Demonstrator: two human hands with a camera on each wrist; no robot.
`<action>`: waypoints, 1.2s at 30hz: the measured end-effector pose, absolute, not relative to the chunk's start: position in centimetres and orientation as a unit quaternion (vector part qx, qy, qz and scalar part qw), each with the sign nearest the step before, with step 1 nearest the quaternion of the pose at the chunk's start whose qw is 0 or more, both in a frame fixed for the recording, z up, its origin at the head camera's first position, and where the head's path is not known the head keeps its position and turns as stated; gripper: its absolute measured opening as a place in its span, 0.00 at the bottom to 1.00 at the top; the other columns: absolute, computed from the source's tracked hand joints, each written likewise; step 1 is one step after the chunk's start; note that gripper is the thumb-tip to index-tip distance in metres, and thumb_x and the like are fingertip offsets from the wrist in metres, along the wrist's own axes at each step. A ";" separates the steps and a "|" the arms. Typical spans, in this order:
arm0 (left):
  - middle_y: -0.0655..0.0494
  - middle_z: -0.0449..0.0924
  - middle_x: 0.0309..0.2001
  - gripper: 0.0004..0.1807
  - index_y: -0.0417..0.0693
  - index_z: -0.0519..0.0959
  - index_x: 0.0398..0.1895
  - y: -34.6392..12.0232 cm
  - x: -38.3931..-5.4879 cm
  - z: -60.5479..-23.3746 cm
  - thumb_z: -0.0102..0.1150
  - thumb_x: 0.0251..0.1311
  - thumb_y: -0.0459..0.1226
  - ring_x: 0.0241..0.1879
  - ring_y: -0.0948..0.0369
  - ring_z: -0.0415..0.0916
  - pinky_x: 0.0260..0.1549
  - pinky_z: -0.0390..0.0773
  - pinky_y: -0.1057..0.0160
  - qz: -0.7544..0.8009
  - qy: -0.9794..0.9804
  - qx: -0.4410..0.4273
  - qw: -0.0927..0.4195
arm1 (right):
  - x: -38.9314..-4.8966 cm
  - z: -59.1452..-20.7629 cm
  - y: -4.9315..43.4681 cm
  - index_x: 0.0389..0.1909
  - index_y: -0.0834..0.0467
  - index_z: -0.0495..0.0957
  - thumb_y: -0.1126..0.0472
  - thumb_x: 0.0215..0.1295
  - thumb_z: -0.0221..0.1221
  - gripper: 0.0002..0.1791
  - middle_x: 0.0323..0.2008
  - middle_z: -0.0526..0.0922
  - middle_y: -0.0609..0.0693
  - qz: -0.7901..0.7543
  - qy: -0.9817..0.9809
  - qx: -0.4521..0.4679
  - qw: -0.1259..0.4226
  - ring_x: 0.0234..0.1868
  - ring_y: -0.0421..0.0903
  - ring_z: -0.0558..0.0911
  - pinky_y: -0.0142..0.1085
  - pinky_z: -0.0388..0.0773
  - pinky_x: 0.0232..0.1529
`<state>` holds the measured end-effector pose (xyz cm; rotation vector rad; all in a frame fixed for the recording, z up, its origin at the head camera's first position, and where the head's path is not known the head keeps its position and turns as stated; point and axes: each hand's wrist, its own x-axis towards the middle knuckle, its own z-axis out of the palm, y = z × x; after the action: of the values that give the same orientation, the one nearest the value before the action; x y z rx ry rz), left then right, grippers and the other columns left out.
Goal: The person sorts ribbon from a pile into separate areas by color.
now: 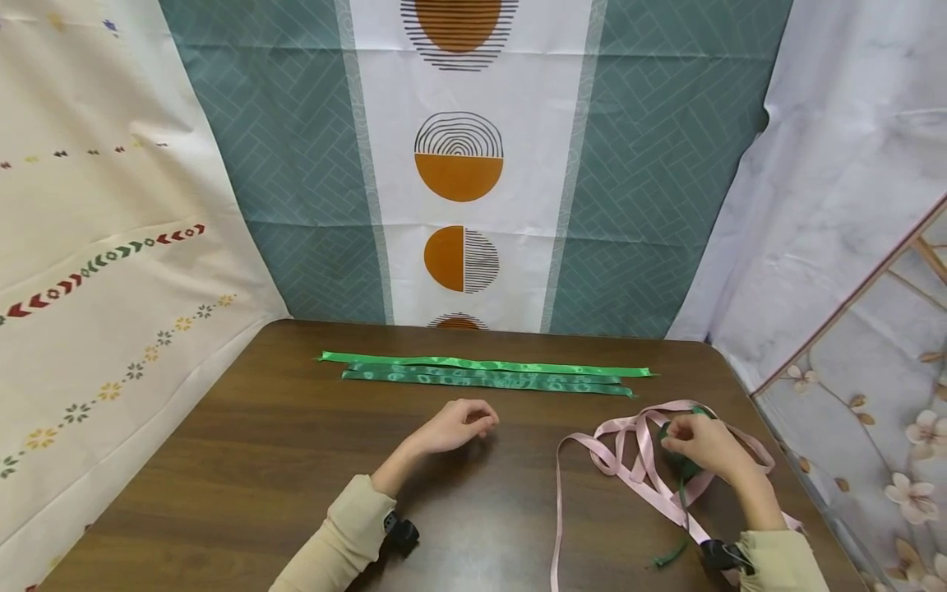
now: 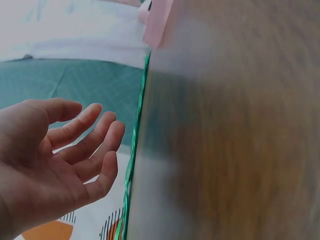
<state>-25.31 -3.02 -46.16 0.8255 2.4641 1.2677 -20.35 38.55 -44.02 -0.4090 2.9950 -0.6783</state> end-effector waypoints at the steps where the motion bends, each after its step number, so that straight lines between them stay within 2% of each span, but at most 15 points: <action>1: 0.46 0.84 0.39 0.11 0.40 0.81 0.46 -2.8 -25.3 -46.2 0.52 0.69 0.36 0.35 0.54 0.81 0.32 0.74 0.70 0.433 0.846 0.285 0.125 | -20.3 -43.9 38.4 0.28 0.55 0.75 0.56 0.64 0.62 0.08 0.25 0.75 0.42 -0.224 0.966 -0.131 0.020 0.26 0.31 0.68 0.31 0.66 0.29; 6: 0.47 0.84 0.37 0.11 0.41 0.81 0.45 -1.4 -24.9 -46.2 0.52 0.69 0.37 0.33 0.58 0.80 0.31 0.74 0.71 0.422 0.845 0.302 0.125 | -20.2 -43.1 37.6 0.36 0.58 0.77 0.59 0.65 0.61 0.06 0.28 0.78 0.44 -0.279 0.948 -0.152 -0.001 0.27 0.31 0.72 0.31 0.70 0.28; 11: 0.46 0.84 0.37 0.12 0.40 0.79 0.48 0.5 -24.3 -45.5 0.51 0.70 0.37 0.31 0.63 0.78 0.29 0.72 0.73 0.418 0.835 0.333 0.128 | -20.0 -42.0 36.7 0.45 0.64 0.77 0.62 0.69 0.56 0.10 0.27 0.80 0.47 -0.343 0.918 -0.197 0.009 0.23 0.36 0.76 0.33 0.73 0.25; 16: 0.48 0.84 0.38 0.12 0.41 0.78 0.50 2.5 -23.1 -44.5 0.51 0.70 0.37 0.30 0.72 0.74 0.30 0.73 0.75 0.398 0.827 0.375 0.133 | -19.6 -41.2 35.7 0.47 0.64 0.77 0.63 0.72 0.52 0.11 0.21 0.75 0.48 -0.387 0.894 -0.225 0.034 0.20 0.42 0.75 0.35 0.73 0.23; 22: 0.54 0.83 0.46 0.19 0.46 0.70 0.61 4.6 -22.1 -43.2 0.50 0.71 0.42 0.39 0.71 0.78 0.40 0.74 0.76 0.365 0.827 0.407 0.127 | -19.3 -40.3 34.5 0.44 0.61 0.78 0.65 0.73 0.50 0.08 0.18 0.70 0.51 -0.425 0.862 -0.269 0.061 0.17 0.45 0.70 0.36 0.69 0.19; 28: 0.50 0.76 0.56 0.26 0.52 0.59 0.72 5.8 -21.9 -43.1 0.43 0.74 0.46 0.49 0.67 0.75 0.47 0.72 0.74 0.354 0.810 0.446 0.136 | -19.2 -39.7 33.1 0.47 0.59 0.78 0.70 0.72 0.48 0.11 0.21 0.73 0.50 -0.425 0.829 -0.352 0.089 0.17 0.46 0.70 0.32 0.70 0.19; 32: 0.52 0.73 0.61 0.23 0.52 0.66 0.69 6.2 -21.7 -42.9 0.40 0.75 0.46 0.57 0.66 0.69 0.50 0.70 0.73 0.372 0.794 0.458 0.148 | -19.1 -39.4 31.8 0.48 0.58 0.78 0.72 0.71 0.48 0.13 0.25 0.76 0.48 -0.439 0.802 -0.388 0.116 0.18 0.42 0.71 0.32 0.72 0.19; 34: 0.55 0.72 0.61 0.22 0.51 0.71 0.66 6.2 -21.5 -42.8 0.41 0.75 0.46 0.56 0.68 0.67 0.48 0.70 0.73 0.388 0.789 0.450 0.156 | -19.0 -39.1 31.2 0.48 0.59 0.78 0.73 0.71 0.47 0.14 0.26 0.76 0.50 -0.449 0.788 -0.400 0.130 0.19 0.41 0.71 0.33 0.73 0.19; 36: 0.57 0.74 0.59 0.19 0.50 0.75 0.61 6.2 -21.4 -42.8 0.44 0.74 0.45 0.52 0.71 0.66 0.47 0.70 0.73 0.410 0.782 0.439 0.164 | -18.8 -38.8 30.5 0.48 0.59 0.78 0.74 0.71 0.47 0.15 0.29 0.77 0.49 -0.458 0.774 -0.413 0.139 0.19 0.43 0.70 0.34 0.73 0.18</action>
<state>-21.44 6.20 -42.78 1.2522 2.2299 1.1682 -18.83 30.54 -38.81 -1.1949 2.2381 -1.3246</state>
